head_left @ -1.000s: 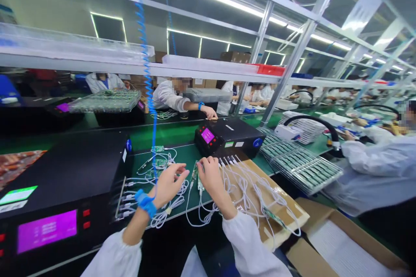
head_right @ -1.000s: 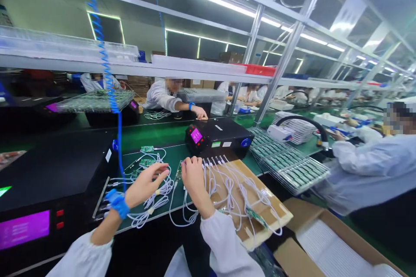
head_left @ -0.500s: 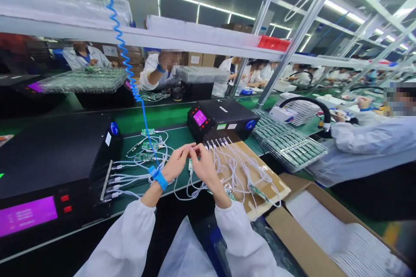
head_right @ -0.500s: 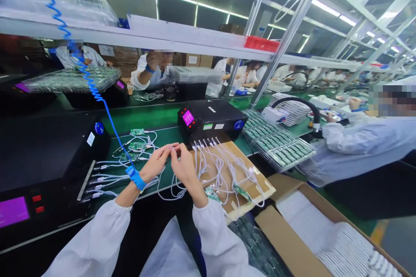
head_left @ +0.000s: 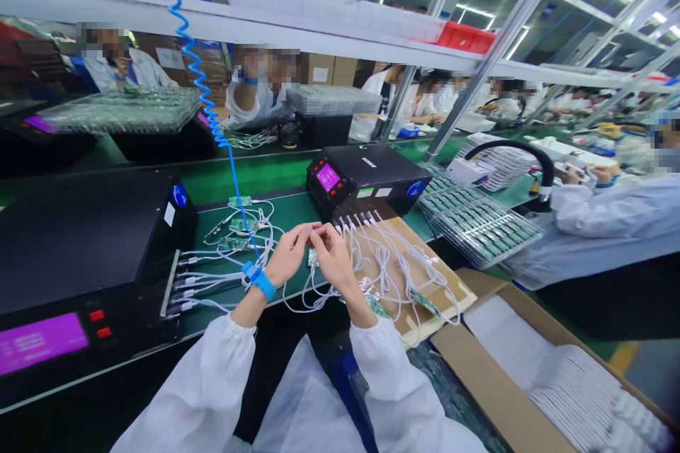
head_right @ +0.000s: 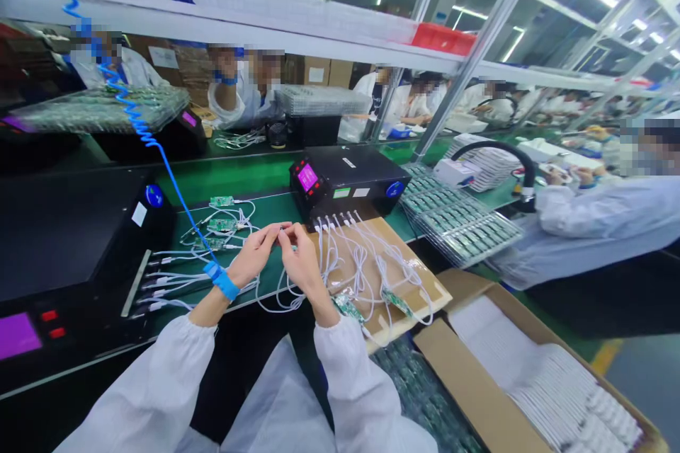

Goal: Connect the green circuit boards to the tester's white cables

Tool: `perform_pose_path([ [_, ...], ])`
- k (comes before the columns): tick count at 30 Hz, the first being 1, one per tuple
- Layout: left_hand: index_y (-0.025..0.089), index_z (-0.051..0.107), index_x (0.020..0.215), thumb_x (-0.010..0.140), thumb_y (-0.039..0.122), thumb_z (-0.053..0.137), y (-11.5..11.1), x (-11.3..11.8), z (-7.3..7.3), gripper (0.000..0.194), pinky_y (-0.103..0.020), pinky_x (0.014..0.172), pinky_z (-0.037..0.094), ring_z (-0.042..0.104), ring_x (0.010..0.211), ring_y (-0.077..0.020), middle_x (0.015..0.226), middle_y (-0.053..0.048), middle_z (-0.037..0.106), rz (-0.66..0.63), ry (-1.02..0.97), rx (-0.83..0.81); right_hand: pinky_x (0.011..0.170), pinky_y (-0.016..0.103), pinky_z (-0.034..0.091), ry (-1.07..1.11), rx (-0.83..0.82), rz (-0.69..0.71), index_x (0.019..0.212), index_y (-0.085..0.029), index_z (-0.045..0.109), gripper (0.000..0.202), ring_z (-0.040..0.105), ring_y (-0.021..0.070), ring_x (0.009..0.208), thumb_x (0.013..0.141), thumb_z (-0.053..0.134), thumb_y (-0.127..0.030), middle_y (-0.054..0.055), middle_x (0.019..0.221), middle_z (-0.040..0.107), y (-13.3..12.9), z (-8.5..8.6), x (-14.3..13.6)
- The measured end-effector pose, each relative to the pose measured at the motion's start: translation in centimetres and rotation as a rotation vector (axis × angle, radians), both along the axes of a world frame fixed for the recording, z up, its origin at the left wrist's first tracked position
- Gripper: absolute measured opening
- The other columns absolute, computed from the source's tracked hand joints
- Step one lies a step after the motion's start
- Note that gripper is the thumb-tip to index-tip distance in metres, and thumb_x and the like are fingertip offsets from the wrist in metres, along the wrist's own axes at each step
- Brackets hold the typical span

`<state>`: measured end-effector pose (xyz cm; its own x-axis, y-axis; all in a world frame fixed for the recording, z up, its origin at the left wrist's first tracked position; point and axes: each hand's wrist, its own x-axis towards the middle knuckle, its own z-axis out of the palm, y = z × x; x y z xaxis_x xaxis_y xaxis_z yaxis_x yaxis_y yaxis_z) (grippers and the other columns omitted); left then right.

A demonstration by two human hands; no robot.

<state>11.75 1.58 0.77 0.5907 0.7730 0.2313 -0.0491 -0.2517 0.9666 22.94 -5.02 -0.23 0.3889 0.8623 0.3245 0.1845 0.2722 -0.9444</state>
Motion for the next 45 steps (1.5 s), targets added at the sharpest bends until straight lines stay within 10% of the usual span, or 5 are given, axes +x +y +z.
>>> perform_pose_path([
  [13,0.013,0.072,0.122,0.092,0.072,0.061,0.5,0.6,0.0,0.067,-0.037,0.089,0.059,0.073,0.097,-0.0231,0.107,-0.015,0.076,0.200,-0.286,-0.287,0.075,0.033,0.051,-0.267,-0.058,-0.185,0.091,-0.021,0.071,0.039,0.067,0.0226,0.080,0.101,0.051,-0.053,0.009,0.093,0.075,-1.3,-1.7,-1.5],
  [23,0.012,0.069,0.111,0.105,0.046,0.055,0.0,2.1,0.8,0.038,-0.028,0.078,0.058,0.070,0.070,-0.0138,0.080,-0.006,0.072,0.307,-0.571,-0.606,0.079,0.040,0.058,-0.273,-0.237,-0.149,0.093,-0.016,0.080,0.067,0.075,0.0302,0.081,0.087,0.053,-0.077,0.015,0.086,0.080,-2.1,-2.8,-1.4],
  [32,0.013,0.059,0.129,0.105,0.024,0.049,0.5,1.7,0.9,0.028,-0.026,0.065,0.053,0.059,0.061,-0.0109,0.088,-0.007,0.072,0.134,-0.219,-0.557,0.068,0.034,0.057,-0.131,-0.264,-0.112,0.102,-0.015,0.080,0.076,0.075,0.0284,0.076,0.074,0.067,-0.085,0.013,0.082,0.079,-0.8,-5.6,-0.3],
  [40,0.020,0.051,0.102,0.109,0.014,0.036,2.6,1.1,3.9,0.018,-0.018,0.055,0.039,0.046,0.051,-0.0070,0.068,0.004,0.057,0.525,-0.507,-0.490,0.073,0.034,0.056,-0.230,-0.179,0.029,0.089,-0.019,0.074,0.051,0.072,0.0231,0.073,0.094,0.055,-0.066,0.010,0.078,0.077,-1.2,-2.7,-2.9],
  [45,0.017,0.056,0.102,0.104,0.012,0.046,3.5,-2.2,5.7,0.011,-0.019,0.056,0.041,0.051,0.056,-0.0077,0.071,0.002,0.059,0.403,-0.430,-0.526,0.069,0.030,0.054,-0.171,-0.317,-0.074,0.093,-0.019,0.068,0.025,0.072,0.0196,0.069,0.099,0.059,-0.042,0.007,0.080,0.079,0.2,-3.2,-0.9],
])
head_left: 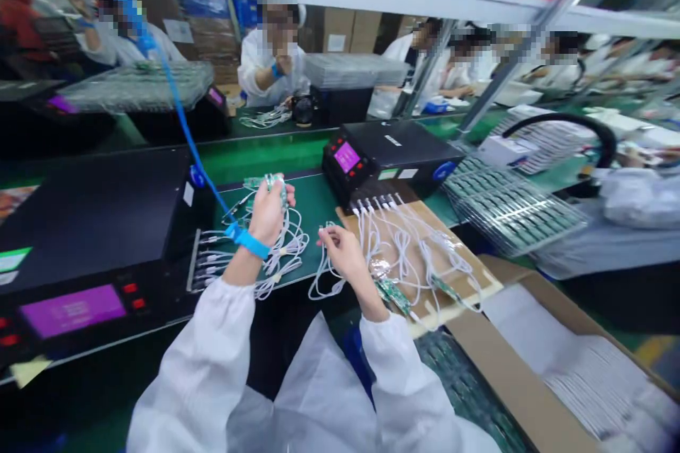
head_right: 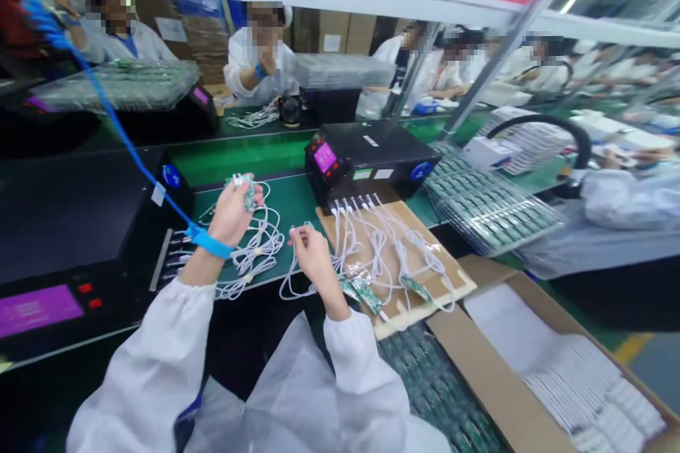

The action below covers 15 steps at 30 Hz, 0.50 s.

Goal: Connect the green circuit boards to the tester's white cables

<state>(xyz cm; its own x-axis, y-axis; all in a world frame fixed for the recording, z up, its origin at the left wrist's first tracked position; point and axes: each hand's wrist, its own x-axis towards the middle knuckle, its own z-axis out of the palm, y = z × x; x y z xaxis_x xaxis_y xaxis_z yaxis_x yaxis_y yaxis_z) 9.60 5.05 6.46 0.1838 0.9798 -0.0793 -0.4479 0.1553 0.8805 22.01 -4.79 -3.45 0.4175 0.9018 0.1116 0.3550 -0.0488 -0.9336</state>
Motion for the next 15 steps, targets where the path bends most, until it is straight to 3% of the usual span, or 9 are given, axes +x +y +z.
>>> perform_pose_path([
  [2,0.015,0.059,0.104,0.101,0.017,0.056,-1.9,-1.5,-0.3,0.004,-0.019,0.057,0.043,0.053,0.057,-0.0077,0.076,-0.001,0.064,-0.235,0.122,-0.072,0.065,0.028,0.053,0.028,-0.060,-0.021,0.092,-0.019,0.064,0.015,0.070,0.0169,0.062,0.098,0.061,-0.032,0.006,0.082,0.079,1.4,0.3,1.2],
  [5,0.014,0.062,0.108,0.098,0.025,0.065,-4.7,-2.1,-2.0,0.015,-0.021,0.057,0.045,0.056,0.060,-0.0089,0.087,-0.006,0.070,-0.497,0.287,-0.159,0.062,0.026,0.053,0.031,-0.138,0.001,0.089,-0.020,0.061,0.009,0.068,0.0152,0.057,0.096,0.067,-0.021,0.003,0.072,0.076,3.8,1.0,2.7],
  [8,0.015,0.064,0.107,0.097,0.026,0.065,-5.9,-1.2,-4.3,0.016,-0.022,0.058,0.046,0.056,0.063,-0.0095,0.090,-0.006,0.069,-0.543,0.407,-0.149,0.062,0.026,0.055,0.100,-0.208,0.037,0.091,-0.019,0.059,0.012,0.070,0.0165,0.058,0.095,0.069,-0.015,-0.001,0.061,0.069,5.4,1.4,3.5],
  [10,0.016,0.064,0.106,0.095,0.028,0.068,-5.8,-0.4,-5.6,0.017,-0.023,0.058,0.047,0.057,0.064,-0.0106,0.087,-0.004,0.067,-0.538,0.450,-0.114,0.065,0.028,0.058,0.199,-0.212,0.068,0.097,-0.018,0.061,0.011,0.072,0.0173,0.062,0.094,0.070,-0.012,-0.001,0.064,0.071,5.7,1.4,3.6],
  [15,0.018,0.063,0.108,0.095,0.032,0.070,-5.1,0.3,-6.9,0.020,-0.025,0.061,0.047,0.059,0.066,-0.0135,0.076,0.000,0.063,-0.556,0.506,-0.062,0.075,0.033,0.064,0.365,-0.183,0.095,0.127,-0.013,0.062,0.038,0.076,0.0173,0.073,0.091,0.073,-0.009,0.010,0.101,0.079,5.1,1.2,3.6],
])
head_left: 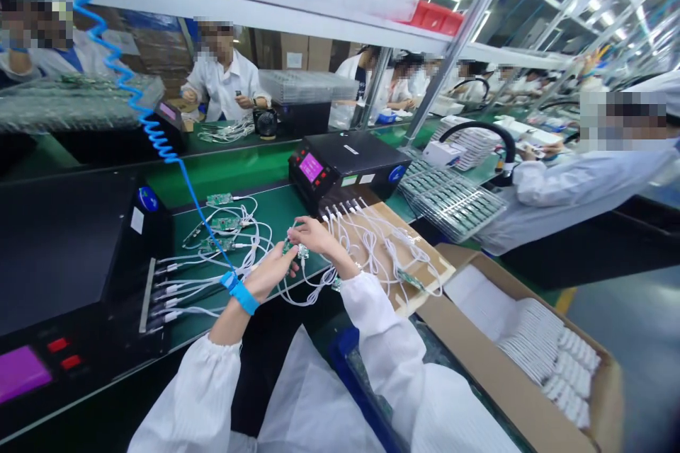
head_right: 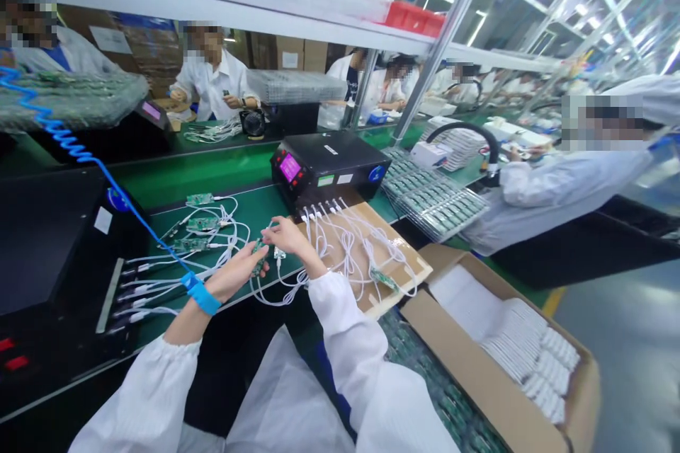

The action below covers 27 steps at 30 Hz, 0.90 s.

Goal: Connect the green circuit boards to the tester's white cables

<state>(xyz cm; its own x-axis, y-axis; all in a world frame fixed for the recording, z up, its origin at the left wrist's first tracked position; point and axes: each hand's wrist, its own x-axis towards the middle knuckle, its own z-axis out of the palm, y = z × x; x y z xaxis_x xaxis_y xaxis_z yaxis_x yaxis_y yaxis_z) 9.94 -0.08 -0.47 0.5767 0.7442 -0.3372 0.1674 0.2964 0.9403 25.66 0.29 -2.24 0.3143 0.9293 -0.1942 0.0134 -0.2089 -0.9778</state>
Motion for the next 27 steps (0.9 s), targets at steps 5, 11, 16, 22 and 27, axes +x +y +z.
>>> perform_pose_path([
  [5,0.018,0.061,0.103,0.093,0.038,0.072,0.2,-0.2,-0.4,0.025,-0.026,0.062,0.046,0.060,0.066,-0.0138,0.075,0.001,0.062,0.015,0.017,0.032,0.078,0.033,0.064,-0.117,0.097,-0.008,0.140,-0.013,0.060,0.053,0.077,0.0165,0.081,0.090,0.076,-0.018,0.023,0.142,0.065,-3.1,0.9,1.3],
  [11,0.016,0.061,0.103,0.089,0.052,0.073,0.6,-0.8,-0.7,0.040,-0.028,0.069,0.047,0.059,0.066,-0.0143,0.073,0.000,0.063,0.011,0.029,0.084,0.061,0.032,0.059,-0.433,0.144,-0.073,0.128,-0.016,0.070,0.041,0.071,0.0169,0.060,0.098,0.063,-0.043,0.010,0.104,0.079,-12.8,2.2,4.3],
  [16,0.018,0.063,0.112,0.085,0.048,0.076,-0.9,-0.6,1.3,0.042,-0.027,0.069,0.048,0.057,0.070,-0.0133,0.088,-0.003,0.068,0.028,-0.055,0.002,0.076,0.037,0.058,-0.832,0.074,-0.086,0.120,-0.022,0.075,0.032,0.071,0.0203,0.069,0.103,0.054,-0.039,0.008,0.100,0.079,-18.5,0.7,4.6],
  [22,0.021,0.060,0.112,0.091,0.044,0.070,-2.7,0.5,2.4,0.033,-0.026,0.068,0.046,0.055,0.068,-0.0139,0.075,0.002,0.060,-0.005,-0.024,-0.008,0.082,0.033,0.055,-1.119,0.011,0.105,0.127,-0.025,0.072,0.028,0.075,0.0229,0.094,0.105,0.054,-0.025,0.010,0.123,0.074,-17.8,-0.6,2.1],
  [27,0.023,0.053,0.112,0.090,0.051,0.070,-3.4,0.5,0.6,0.039,-0.027,0.064,0.045,0.057,0.065,-0.0148,0.078,0.002,0.061,-0.097,0.015,0.020,0.071,0.031,0.052,-1.202,-0.102,0.331,0.109,-0.022,0.076,0.017,0.074,0.0232,0.085,0.099,0.064,-0.015,0.011,0.114,0.074,-16.0,0.4,1.9],
])
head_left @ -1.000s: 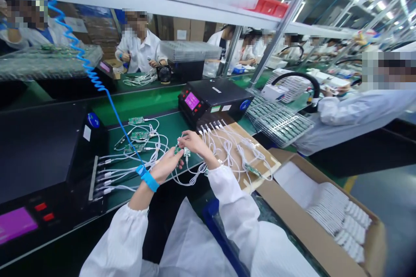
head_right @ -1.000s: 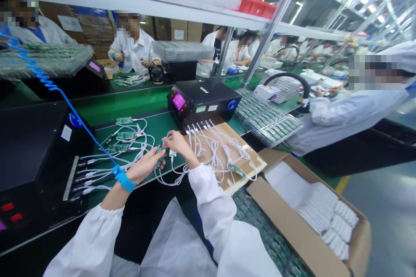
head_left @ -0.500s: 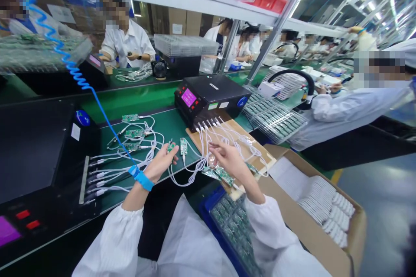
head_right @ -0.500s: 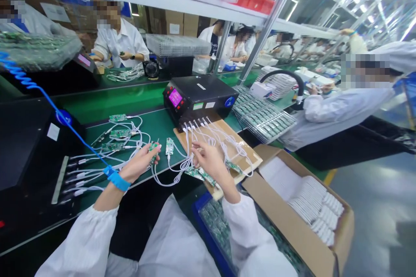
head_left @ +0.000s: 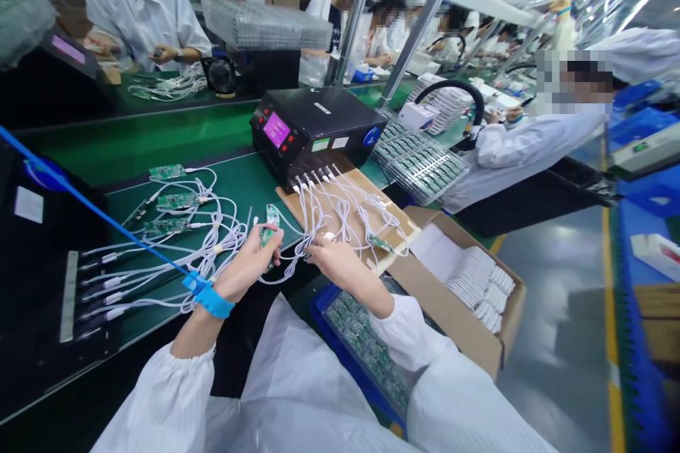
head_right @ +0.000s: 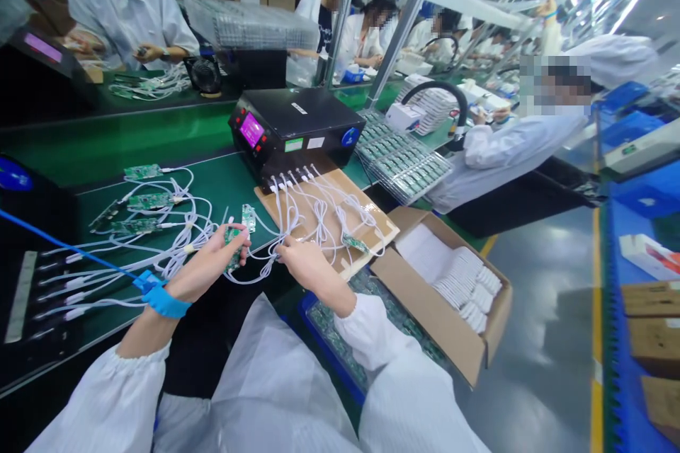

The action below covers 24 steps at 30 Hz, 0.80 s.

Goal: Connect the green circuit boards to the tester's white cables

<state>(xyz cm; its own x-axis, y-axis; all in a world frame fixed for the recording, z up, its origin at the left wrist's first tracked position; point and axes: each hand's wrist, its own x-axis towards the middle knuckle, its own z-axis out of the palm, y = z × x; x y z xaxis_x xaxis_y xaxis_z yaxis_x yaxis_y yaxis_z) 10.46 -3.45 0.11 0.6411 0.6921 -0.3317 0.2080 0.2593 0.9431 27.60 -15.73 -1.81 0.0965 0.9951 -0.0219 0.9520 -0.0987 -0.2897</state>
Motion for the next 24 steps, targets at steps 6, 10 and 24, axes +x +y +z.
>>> perform_pose_path([
  [6,0.024,0.054,0.118,0.086,0.048,0.075,-1.4,1.4,-1.3,0.045,-0.024,0.058,0.041,0.056,0.065,-0.0133,0.089,0.000,0.066,-0.104,0.027,0.109,0.075,0.029,0.053,0.364,0.086,0.010,0.101,-0.020,0.071,0.009,0.072,0.0188,0.081,0.101,0.062,-0.025,0.004,0.094,0.075,0.2,1.8,3.3],
  [10,0.022,0.058,0.126,0.087,0.041,0.076,-2.4,4.2,-1.5,0.047,-0.026,0.068,0.047,0.058,0.073,-0.0143,0.111,-0.005,0.068,-0.172,-0.072,0.257,0.054,0.025,0.046,0.691,0.055,-0.090,0.110,-0.021,0.064,0.026,0.059,0.0130,0.051,0.104,0.054,-0.045,-0.004,0.071,0.066,0.4,3.2,5.3],
  [24,0.018,0.060,0.130,0.100,0.029,0.056,-2.9,7.3,-3.0,0.032,-0.039,0.099,0.050,0.067,0.102,-0.0282,0.093,-0.009,0.068,-0.214,-0.273,0.467,0.066,0.027,0.041,0.471,0.100,0.028,0.090,-0.022,0.061,0.023,0.054,0.0148,0.065,0.102,0.046,-0.035,-0.002,0.071,0.063,0.9,4.2,6.7],
])
